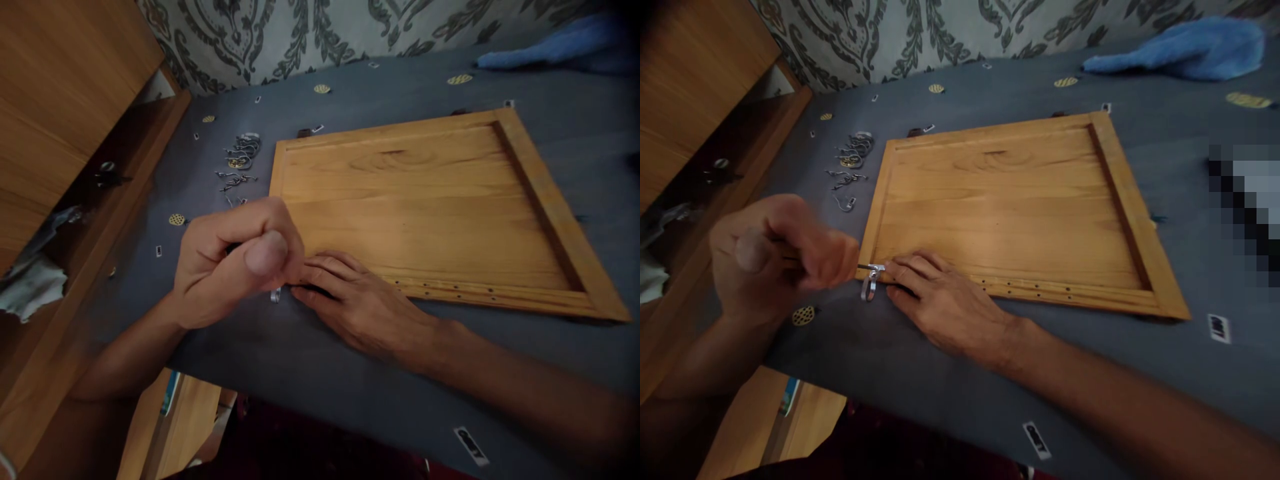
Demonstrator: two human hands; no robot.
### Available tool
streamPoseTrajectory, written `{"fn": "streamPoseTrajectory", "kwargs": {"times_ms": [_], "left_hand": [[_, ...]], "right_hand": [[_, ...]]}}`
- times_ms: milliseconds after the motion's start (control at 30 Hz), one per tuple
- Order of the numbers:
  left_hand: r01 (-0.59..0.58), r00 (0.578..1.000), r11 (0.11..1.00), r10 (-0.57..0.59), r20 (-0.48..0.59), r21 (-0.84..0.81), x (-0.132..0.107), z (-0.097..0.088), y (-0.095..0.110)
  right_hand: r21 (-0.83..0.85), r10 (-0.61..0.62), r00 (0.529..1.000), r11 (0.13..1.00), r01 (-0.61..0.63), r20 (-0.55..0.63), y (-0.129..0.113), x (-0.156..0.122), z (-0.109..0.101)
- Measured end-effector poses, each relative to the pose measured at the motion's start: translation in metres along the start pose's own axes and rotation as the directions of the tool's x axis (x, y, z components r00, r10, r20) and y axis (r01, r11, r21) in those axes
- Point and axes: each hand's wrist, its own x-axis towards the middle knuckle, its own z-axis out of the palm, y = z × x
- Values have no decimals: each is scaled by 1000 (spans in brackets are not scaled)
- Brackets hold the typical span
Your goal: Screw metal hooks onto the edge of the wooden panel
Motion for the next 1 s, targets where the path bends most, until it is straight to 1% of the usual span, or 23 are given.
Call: {"fn": "streamPoseTrajectory", "kwargs": {"times_ms": [100,233,400,567,767,867,933,1000], "left_hand": [[3,996,997,4,86,-82,4,-1,-2],[-72,997,982,73,0,-174,8,1,-7],[-118,985,985,100,-139,-128,8,9,-8],[-142,978,983,122,-168,-114,6,11,-9],[-136,982,983,117,-146,-122,6,10,-10],[-122,985,983,103,-137,-136,7,5,-9],[-139,987,975,121,-107,-174,10,-1,-7],[-189,982,954,177,-70,-233,14,-7,-5]], "right_hand": [[-2,14,1000,1000,-14,16,0,0,0],[-9,14,1000,1000,-14,19,0,1,1],[-7,4,1000,1000,-4,14,0,0,1],[0,0,1000,1000,0,11,0,0,1],[-1,1,1000,1000,-1,6,0,0,1],[1,3,1000,1000,-3,16,-1,-1,1],[4,9,1000,1000,-9,23,-1,-1,1],[3,12,1000,1000,-12,27,0,0,1]]}}
